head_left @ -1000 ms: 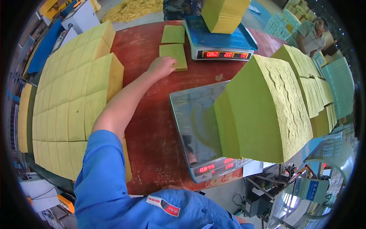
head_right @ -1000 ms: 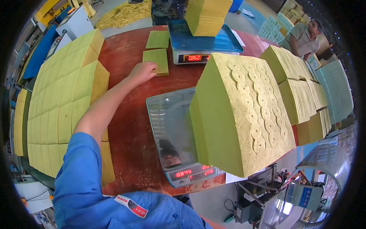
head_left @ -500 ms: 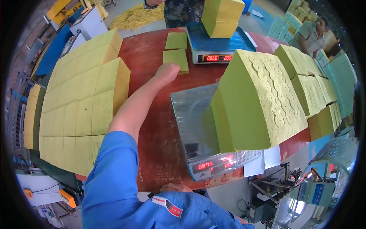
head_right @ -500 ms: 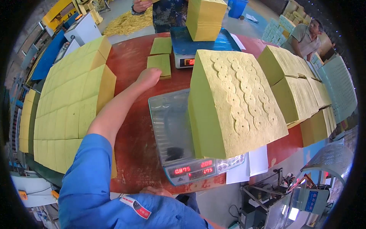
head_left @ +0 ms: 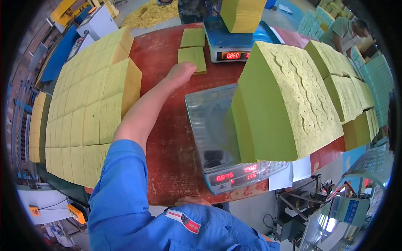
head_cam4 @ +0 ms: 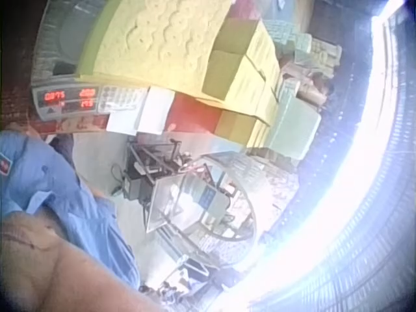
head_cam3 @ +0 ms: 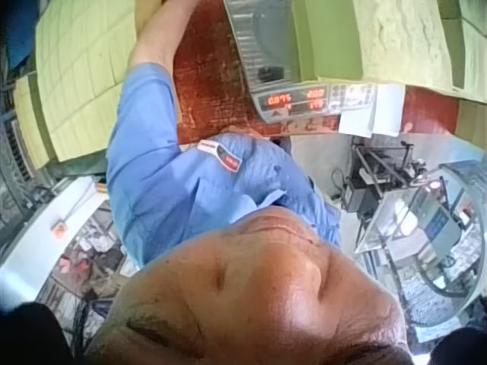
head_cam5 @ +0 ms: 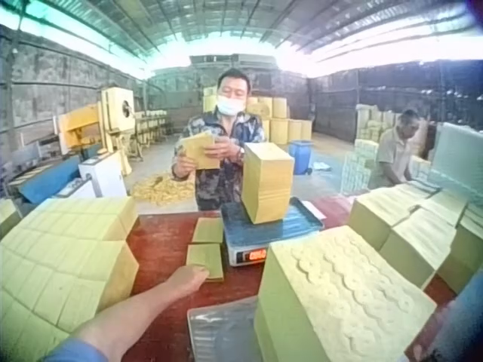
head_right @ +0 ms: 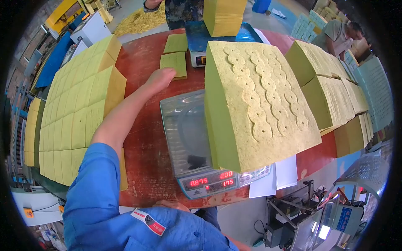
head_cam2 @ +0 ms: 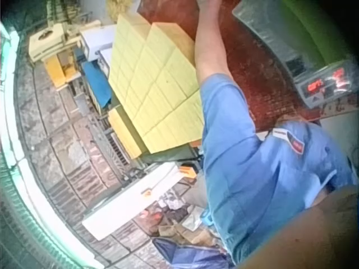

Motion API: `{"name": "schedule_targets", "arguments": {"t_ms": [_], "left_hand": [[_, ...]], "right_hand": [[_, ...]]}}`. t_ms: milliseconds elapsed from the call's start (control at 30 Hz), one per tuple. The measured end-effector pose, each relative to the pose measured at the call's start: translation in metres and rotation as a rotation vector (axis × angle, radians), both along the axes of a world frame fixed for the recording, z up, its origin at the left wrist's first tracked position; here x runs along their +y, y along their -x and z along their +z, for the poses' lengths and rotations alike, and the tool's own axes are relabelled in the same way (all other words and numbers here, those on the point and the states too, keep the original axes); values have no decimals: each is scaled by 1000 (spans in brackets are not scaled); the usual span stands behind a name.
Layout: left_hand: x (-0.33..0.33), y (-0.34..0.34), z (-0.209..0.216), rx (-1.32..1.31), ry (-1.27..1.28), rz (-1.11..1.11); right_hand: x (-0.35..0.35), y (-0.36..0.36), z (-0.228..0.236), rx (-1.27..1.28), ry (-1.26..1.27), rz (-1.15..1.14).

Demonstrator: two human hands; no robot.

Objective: Weigh stacks of yellow paper sheets on electronic scales and organize them into blocks.

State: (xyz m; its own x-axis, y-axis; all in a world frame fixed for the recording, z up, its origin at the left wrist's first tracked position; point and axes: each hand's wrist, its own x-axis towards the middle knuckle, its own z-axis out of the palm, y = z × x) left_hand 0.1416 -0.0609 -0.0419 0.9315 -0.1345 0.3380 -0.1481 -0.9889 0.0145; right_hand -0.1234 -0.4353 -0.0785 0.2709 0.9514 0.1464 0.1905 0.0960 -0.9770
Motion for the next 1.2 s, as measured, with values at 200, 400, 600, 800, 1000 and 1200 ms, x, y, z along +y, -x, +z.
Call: {"name": "schedule_targets", "arguments": {"t_ms": [200, 400, 600, 800, 1000, 1200], "left_hand": [[-6, 21, 21, -36, 6, 123], [-41, 101, 86, -255, 182, 243], [-179, 332, 113, -23, 237, 522], [-353, 428, 70, 178, 195, 389], [-402, 448, 62, -314, 814, 979], [-365, 406, 151, -155, 1666, 646]], "right_hand": [[-3, -6, 9, -15, -28, 75], [-25, 14, 25, 7, -23, 164], [-39, 2, 47, 927, 214, 170], [-60, -21, 54, 1096, 345, 46], [-83, -12, 60, 89, 61, -48], [-103, -62, 168, 47, -276, -80]]}}
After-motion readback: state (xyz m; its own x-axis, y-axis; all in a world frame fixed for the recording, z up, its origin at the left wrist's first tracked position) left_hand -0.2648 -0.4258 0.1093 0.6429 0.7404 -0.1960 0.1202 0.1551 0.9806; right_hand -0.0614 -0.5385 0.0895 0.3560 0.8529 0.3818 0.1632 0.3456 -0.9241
